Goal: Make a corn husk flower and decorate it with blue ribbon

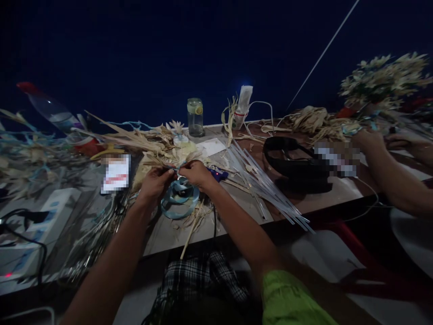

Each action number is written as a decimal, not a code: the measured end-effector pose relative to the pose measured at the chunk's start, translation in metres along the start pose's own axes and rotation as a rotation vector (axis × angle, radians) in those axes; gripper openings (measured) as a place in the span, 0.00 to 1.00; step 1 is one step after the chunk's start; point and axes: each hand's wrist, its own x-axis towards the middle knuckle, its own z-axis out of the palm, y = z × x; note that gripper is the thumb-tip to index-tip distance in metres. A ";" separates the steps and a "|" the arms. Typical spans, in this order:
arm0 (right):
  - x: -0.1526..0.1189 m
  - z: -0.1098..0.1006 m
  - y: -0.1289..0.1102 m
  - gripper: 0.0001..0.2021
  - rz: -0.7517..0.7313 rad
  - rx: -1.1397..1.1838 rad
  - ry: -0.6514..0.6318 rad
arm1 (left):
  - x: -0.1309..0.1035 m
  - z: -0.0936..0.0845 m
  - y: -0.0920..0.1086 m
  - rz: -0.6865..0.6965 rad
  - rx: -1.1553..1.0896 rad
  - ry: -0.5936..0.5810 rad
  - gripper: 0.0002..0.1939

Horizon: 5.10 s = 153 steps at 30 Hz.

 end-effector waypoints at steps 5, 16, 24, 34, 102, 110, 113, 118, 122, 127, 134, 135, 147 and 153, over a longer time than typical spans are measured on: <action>0.004 0.002 0.004 0.06 -0.057 -0.196 0.086 | 0.005 -0.001 -0.007 0.045 -0.060 0.065 0.15; -0.005 0.012 -0.002 0.08 -0.160 -0.596 0.284 | 0.006 0.004 -0.008 -0.118 -0.299 0.047 0.17; -0.010 0.016 0.001 0.09 -0.206 -0.713 0.339 | 0.006 0.003 -0.011 -0.118 -0.361 0.035 0.13; -0.010 0.017 0.006 0.08 -0.332 -0.790 0.324 | 0.003 0.006 -0.007 -0.222 -0.375 0.061 0.12; -0.069 -0.072 -0.008 0.22 0.259 -0.903 0.299 | 0.006 -0.015 0.013 0.071 -0.437 0.153 0.10; -0.065 -0.046 0.011 0.32 0.286 -1.056 0.382 | 0.006 -0.013 0.011 0.039 -0.423 0.140 0.11; -0.062 -0.048 0.019 0.29 0.261 -0.973 0.430 | 0.005 -0.012 0.010 0.027 -0.407 0.144 0.10; -0.059 -0.055 0.030 0.26 0.159 -0.587 0.651 | 0.004 -0.013 0.011 0.020 -0.418 0.125 0.11; -0.061 -0.054 0.019 0.23 0.104 0.051 0.786 | 0.004 -0.014 0.012 0.015 -0.425 0.119 0.12; -0.066 -0.051 -0.001 0.12 0.109 0.672 0.540 | 0.004 -0.013 0.013 -0.010 -0.434 0.122 0.10; -0.074 -0.046 -0.005 0.05 0.179 1.314 0.120 | 0.004 -0.012 0.014 -0.020 -0.419 0.137 0.10; -0.074 -0.044 -0.006 0.06 0.162 1.324 0.057 | 0.005 -0.012 0.013 -0.022 -0.415 0.135 0.09; -0.055 -0.017 -0.026 0.12 0.003 0.390 -0.102 | 0.008 -0.016 0.012 -0.025 -0.383 0.141 0.10; -0.039 -0.013 0.002 0.16 -0.058 0.133 -0.017 | 0.009 -0.015 0.011 -0.021 -0.381 0.150 0.10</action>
